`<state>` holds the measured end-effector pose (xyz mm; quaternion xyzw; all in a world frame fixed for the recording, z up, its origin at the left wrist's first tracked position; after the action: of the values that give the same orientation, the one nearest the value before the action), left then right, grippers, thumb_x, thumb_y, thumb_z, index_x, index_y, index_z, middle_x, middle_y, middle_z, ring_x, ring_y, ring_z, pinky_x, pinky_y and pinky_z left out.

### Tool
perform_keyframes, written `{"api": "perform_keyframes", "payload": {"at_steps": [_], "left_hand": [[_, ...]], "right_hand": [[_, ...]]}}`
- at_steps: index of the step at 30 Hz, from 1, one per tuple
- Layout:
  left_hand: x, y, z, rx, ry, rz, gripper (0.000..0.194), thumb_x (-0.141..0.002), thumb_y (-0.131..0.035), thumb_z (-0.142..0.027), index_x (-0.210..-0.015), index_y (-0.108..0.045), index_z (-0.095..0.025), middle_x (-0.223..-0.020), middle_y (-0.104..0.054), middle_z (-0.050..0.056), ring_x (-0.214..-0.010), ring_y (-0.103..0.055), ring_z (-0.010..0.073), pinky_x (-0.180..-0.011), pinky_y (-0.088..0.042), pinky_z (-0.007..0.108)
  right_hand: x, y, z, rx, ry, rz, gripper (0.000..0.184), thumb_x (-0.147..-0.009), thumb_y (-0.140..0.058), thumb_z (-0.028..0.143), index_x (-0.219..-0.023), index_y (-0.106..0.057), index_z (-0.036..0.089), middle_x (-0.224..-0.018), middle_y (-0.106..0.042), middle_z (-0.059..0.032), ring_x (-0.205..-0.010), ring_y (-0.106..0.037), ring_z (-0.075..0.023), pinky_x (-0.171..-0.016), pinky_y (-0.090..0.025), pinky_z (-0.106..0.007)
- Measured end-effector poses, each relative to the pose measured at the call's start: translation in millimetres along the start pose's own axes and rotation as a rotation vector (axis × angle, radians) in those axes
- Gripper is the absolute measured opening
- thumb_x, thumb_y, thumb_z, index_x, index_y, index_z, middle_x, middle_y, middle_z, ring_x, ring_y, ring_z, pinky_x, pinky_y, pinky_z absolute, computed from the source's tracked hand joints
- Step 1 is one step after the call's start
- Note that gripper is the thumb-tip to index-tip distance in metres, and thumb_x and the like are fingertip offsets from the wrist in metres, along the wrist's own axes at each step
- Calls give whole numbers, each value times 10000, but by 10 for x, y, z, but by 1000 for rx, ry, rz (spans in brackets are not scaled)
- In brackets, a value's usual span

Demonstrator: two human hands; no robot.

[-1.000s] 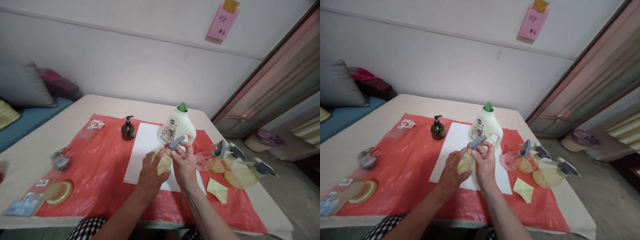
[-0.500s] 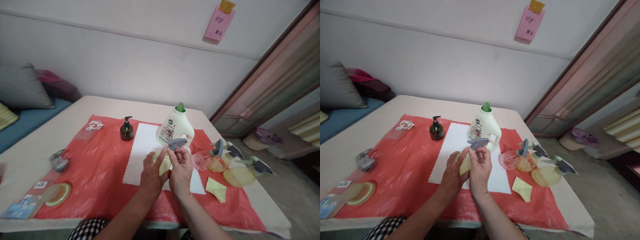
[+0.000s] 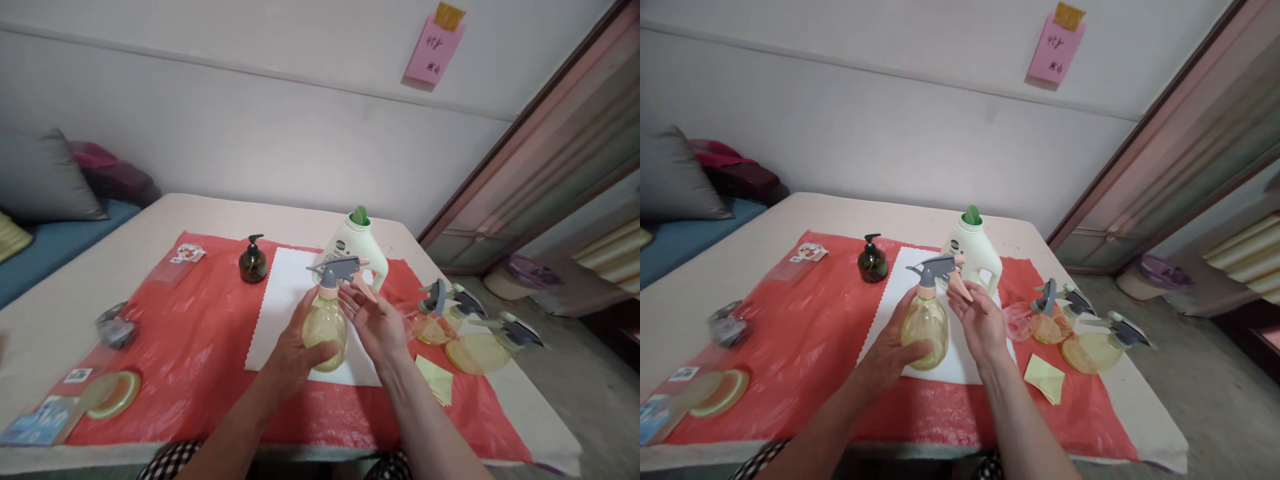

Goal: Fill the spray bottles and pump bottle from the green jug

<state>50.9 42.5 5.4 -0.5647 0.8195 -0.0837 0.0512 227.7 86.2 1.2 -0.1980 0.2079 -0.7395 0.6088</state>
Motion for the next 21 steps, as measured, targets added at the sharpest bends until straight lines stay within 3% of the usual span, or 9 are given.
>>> {"api": "perform_keyframes", "payload": {"at_steps": [4,8,11,14,18,21], "left_hand": [[81,-137,-13,311,49,267,949,-757,-818,-375,-1550,-296,-348,-1443,-548,59,-1253,-556,304,-1060,-421,452],[141,-271,-30,367,71,419,923,-740,-839,-355,-1530,-363,-346,-1526,-464,48,-1342,-483,315,-1114,-364,465],[148,-292,-12,346,71,451,872,-747,-829,-351,-1506,-399,-349,-1555,-410,33,-1377,-438,308,-1128,-344,454],[108,-234,73,243,77,349,894,-745,-814,-376,-1511,-356,-324,-1478,-486,64,-1284,-513,299,-1081,-388,454],[23,-115,213,-46,113,59,1014,-679,-821,-370,-1518,-262,-255,-1319,-574,103,-1097,-601,276,-996,-447,452],[-13,-77,254,-255,95,-79,973,-703,-758,-342,-1529,-250,-261,-1376,-528,112,-1157,-571,293,-1030,-420,481]], "right_hand": [[22,-58,133,-42,-180,260,477,-665,-793,439,-1096,-691,265,-1055,-756,-75,-1074,-682,-306,-950,-525,-541],[215,-80,232,12,-135,292,665,-591,-868,488,-1188,-649,291,-896,-765,-44,-1004,-703,-308,-972,-490,-596],[252,-52,246,20,-83,351,723,-522,-919,444,-1177,-654,292,-727,-719,2,-877,-706,-281,-945,-504,-593],[184,-38,208,98,-82,345,630,-555,-916,354,-1133,-680,271,-750,-717,-3,-809,-695,-244,-889,-545,-514],[110,-99,101,194,-79,289,644,-611,-885,238,-1212,-655,269,-879,-745,-21,-802,-686,-191,-765,-554,-348],[117,-146,19,192,-35,218,673,-620,-886,236,-1242,-633,271,-877,-746,-13,-844,-694,-193,-771,-546,-328]]}}
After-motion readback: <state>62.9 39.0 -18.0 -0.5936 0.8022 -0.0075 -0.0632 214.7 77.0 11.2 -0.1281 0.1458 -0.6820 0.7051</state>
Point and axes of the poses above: each hand's wrist, its own x-axis away from the middle knuckle, its own y-axis out of the back of the hand, z = x × y, the point moved 2 cm from there along -x, towards the middle knuckle
